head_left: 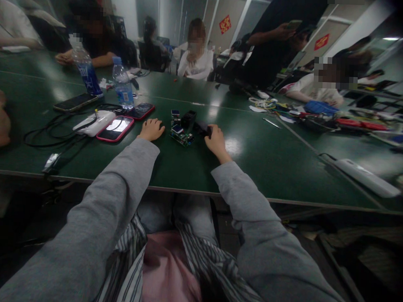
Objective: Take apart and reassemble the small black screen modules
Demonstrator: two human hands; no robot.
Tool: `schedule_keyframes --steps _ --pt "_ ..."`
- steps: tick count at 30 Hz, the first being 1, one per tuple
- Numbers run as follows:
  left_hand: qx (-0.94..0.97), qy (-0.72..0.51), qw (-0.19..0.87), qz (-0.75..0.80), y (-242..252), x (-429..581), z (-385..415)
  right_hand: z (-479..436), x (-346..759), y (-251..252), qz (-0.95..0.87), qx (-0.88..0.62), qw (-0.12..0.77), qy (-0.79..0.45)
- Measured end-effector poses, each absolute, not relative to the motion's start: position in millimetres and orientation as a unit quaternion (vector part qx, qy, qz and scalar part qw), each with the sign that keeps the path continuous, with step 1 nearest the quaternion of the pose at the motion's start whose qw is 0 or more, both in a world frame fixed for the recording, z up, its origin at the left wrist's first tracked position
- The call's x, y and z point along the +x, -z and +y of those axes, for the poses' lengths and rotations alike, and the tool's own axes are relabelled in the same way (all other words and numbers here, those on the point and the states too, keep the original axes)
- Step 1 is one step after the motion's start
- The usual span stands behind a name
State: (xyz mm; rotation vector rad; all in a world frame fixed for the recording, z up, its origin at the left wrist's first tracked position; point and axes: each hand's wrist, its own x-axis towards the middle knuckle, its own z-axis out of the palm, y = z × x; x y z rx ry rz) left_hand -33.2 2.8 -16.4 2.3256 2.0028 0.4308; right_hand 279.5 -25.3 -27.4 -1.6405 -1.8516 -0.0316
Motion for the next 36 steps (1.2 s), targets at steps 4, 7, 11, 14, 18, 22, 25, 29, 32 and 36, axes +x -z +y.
schedule_keyframes --steps 4,7,11,14,18,22,25,29,32,36 --pt "0.749 -0.136 0.017 0.648 17.2 -32.7 3.0 -23.7 280.8 29.0 -0.708 -0.623 0.333 0.011" --pt "0.748 -0.143 0.013 0.648 18.2 -32.9 3.3 -23.7 281.3 29.5 -0.708 -0.623 0.332 0.008" --pt "0.749 -0.143 0.013 0.646 18.5 -33.1 3.2 -25.1 280.6 28.5 -0.708 -0.625 0.328 0.007" --pt "0.751 -0.141 0.015 0.645 17.6 -33.0 2.5 -26.4 279.8 27.3 -0.707 -0.627 0.326 0.007" --pt "0.749 -0.140 0.018 0.647 17.1 -32.8 2.6 -27.0 279.5 27.1 -0.707 -0.628 0.325 0.006" --pt "0.748 -0.142 0.019 0.648 17.6 -32.9 3.3 -26.0 280.3 28.3 -0.709 -0.622 0.333 0.006" --pt "0.749 -0.142 0.019 0.647 17.4 -33.0 3.2 -25.3 280.8 29.1 -0.709 -0.620 0.335 0.007" --pt "0.749 -0.143 0.019 0.647 16.6 -32.6 1.8 -25.2 280.7 28.7 -0.711 -0.621 0.330 0.010" --pt "0.748 -0.145 0.019 0.647 16.4 -32.3 1.2 -25.7 280.0 27.8 -0.711 -0.624 0.324 0.011" --pt "0.748 -0.147 0.020 0.647 17.0 -32.4 2.4 -26.6 279.2 26.9 -0.711 -0.624 0.325 0.013"
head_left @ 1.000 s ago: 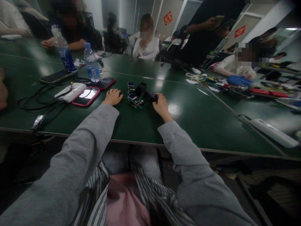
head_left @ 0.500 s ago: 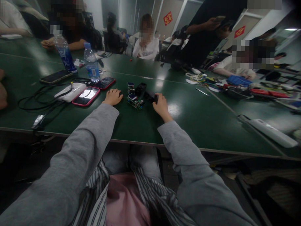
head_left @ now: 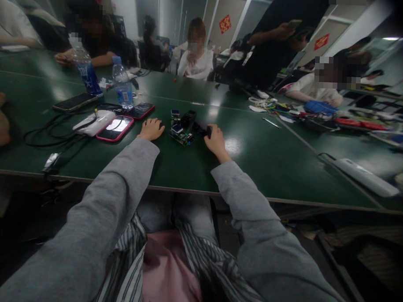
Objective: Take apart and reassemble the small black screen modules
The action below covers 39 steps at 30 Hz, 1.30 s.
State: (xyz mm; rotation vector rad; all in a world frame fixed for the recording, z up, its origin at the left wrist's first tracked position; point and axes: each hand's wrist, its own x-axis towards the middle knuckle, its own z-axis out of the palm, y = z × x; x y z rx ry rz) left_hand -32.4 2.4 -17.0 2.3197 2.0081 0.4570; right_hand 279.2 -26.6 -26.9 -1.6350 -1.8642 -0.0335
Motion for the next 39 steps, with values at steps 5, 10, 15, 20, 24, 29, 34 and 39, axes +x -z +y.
schedule_keyframes --steps 5,10,15,20,24,29,34,39 --pt "0.746 -0.147 0.019 0.649 18.0 -32.6 3.6 -27.0 279.0 26.5 -0.710 -0.623 0.328 0.013" --pt "0.747 -0.142 0.017 0.649 18.0 -33.0 3.2 -26.5 279.0 27.0 -0.707 -0.625 0.332 0.011" --pt "0.746 -0.145 0.032 0.649 16.9 -33.6 3.3 -25.2 280.5 29.0 -0.710 -0.620 0.334 0.007" --pt "0.747 -0.146 0.037 0.648 15.5 -33.0 2.5 -24.9 281.0 29.5 -0.710 -0.615 0.343 0.003" --pt "0.745 -0.145 0.030 0.651 16.1 -32.0 1.9 -26.9 279.3 27.2 -0.705 -0.619 0.345 -0.001" --pt "0.746 -0.148 0.021 0.649 18.4 -32.5 3.1 -27.1 277.1 23.7 -0.695 -0.628 0.349 -0.011" --pt "0.746 -0.140 0.024 0.650 17.1 -33.3 3.2 -24.0 279.8 17.4 -0.660 -0.625 0.418 -0.003" --pt "0.747 -0.140 0.024 0.649 16.6 -33.4 3.4 -19.0 292.3 14.9 -0.617 -0.649 0.445 0.021"
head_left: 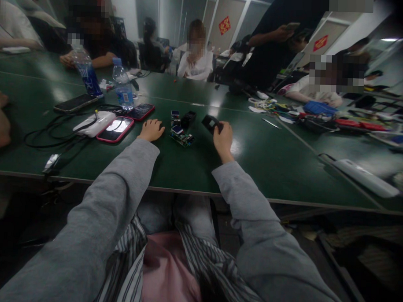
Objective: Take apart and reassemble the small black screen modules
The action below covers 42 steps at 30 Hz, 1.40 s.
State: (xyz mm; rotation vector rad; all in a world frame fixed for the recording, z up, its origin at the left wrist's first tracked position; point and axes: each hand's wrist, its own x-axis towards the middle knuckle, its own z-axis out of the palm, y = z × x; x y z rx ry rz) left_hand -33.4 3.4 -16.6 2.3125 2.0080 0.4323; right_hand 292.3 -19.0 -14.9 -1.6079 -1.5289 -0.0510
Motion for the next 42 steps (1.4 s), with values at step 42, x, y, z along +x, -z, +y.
schedule_keyframes --steps 42 --pt "0.753 -0.139 0.026 0.643 19.0 -35.7 6.9 -46.2 253.9 3.4 -0.670 -0.620 0.403 0.066"
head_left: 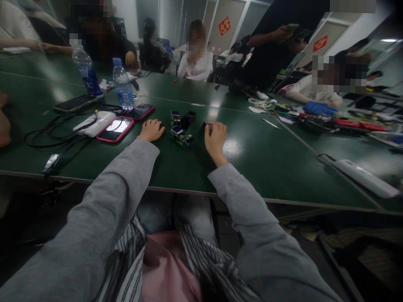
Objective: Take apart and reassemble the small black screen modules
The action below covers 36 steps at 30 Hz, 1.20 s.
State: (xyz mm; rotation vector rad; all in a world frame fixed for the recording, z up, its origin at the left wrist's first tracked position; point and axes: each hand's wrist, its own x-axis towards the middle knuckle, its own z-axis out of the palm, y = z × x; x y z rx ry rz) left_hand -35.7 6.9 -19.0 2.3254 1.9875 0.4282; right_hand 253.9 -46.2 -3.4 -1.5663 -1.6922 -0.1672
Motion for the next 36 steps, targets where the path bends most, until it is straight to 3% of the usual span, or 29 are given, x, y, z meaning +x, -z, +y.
schedule_keyframes --steps 7,19,28,36 --pt "0.748 -0.135 0.019 0.649 17.7 -33.2 4.3 -41.6 268.0 18.0 -0.665 -0.677 0.303 0.089" --pt "0.749 -0.143 0.019 0.647 19.1 -34.4 5.0 -36.3 276.9 7.8 -0.638 -0.674 0.364 0.078" --pt "0.751 -0.143 0.016 0.645 20.0 -34.6 6.4 -29.3 277.2 10.6 -0.600 -0.689 0.406 -0.008" --pt "0.746 -0.136 0.012 0.652 17.3 -31.4 1.8 -32.8 274.7 16.5 -0.695 -0.633 0.340 -0.034"
